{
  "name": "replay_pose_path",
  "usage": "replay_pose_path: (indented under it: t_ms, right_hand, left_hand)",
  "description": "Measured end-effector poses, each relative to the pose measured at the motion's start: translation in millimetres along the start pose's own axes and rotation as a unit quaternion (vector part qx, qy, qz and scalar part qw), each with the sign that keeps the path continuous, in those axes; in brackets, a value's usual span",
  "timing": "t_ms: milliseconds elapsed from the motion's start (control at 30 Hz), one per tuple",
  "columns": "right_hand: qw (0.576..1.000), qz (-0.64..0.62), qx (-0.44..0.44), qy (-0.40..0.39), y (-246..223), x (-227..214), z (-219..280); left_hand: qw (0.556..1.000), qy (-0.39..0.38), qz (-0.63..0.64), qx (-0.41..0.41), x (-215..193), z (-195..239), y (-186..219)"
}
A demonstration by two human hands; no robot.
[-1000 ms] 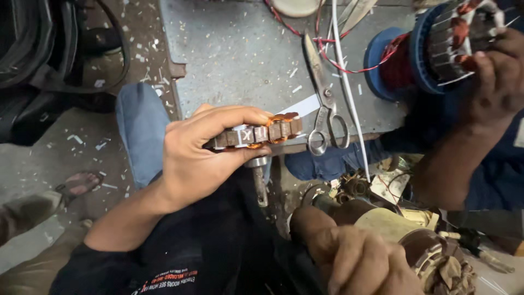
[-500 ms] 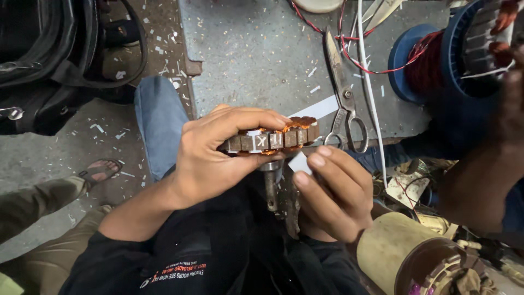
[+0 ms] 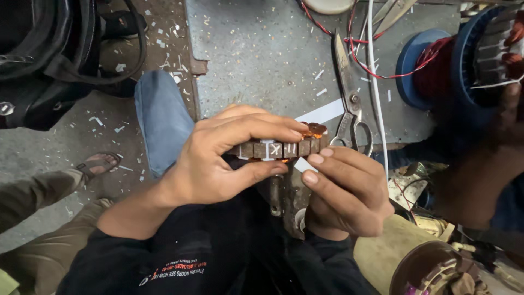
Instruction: The person cuts small pieces of white insulating tape using scissors and inserts them into the slots of a copper-wound motor stator. The person repeats this process for multiple slots while seated on the floor in a workshop.
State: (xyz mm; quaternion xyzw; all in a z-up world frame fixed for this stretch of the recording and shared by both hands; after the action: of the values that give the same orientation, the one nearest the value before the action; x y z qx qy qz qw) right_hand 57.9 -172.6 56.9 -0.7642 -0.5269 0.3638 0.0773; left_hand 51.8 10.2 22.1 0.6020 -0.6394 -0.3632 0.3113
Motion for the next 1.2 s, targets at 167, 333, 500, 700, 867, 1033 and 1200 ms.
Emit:
replay_pose_path:
  t_ms: [167, 333, 500, 700, 867, 1033, 1200]
  right_hand:
    - [0.992, 0.063, -0.062, -0.092, -7.1, -5.8, -3.1]
    - [0.973, 0.145, -0.038, -0.178, -22.9, -8.3, -9.7]
    - [0.954, 0.164, -0.03, -0.249, -24.8, -10.3, -15.9]
    - [0.947, 0.156, -0.078, -0.27, -15.6, -19.7, -7.5]
    - [0.968, 0.108, -0.099, -0.202, -6.0, -3.4, -5.0]
    - [0.975, 0.045, 0.189, 0.104, 46.2, -25.3, -14.6]
    - [0.942, 0.24, 0.235, -0.022, 50.1, -37.7, -9.2]
  left_hand:
    - [0.999, 0.014, 0.005, -0.03, 1.9, 1.6, -3.1]
    - [0.999, 0.02, 0.005, -0.042, 3.4, -0.3, -1.2]
    - [0.999, 0.023, 0.006, -0.038, 4.8, 0.4, -3.6]
    - [0.999, 0.022, 0.005, -0.032, 4.1, 0.7, -3.4]
    - [1.0, 0.024, -0.005, -0.018, 5.1, 3.3, -5.2]
    - [0.994, 0.043, -0.094, 0.035, -3.3, -23.6, -10.6]
    - [0.984, 0.042, -0.171, 0.023, -23.3, -53.1, -46.0]
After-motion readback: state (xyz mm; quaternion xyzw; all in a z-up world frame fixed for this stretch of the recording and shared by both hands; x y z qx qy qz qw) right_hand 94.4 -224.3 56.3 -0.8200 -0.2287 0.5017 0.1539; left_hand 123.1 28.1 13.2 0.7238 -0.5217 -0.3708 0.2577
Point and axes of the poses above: each hand's wrist, its own z-axis away from the middle knuckle, its own x-axis out of the palm, y = z × x, the point moved 5 cm from there along -z, towards the middle knuckle, and after that the axes turned 9 degrees about x, right-handed, at the moved point
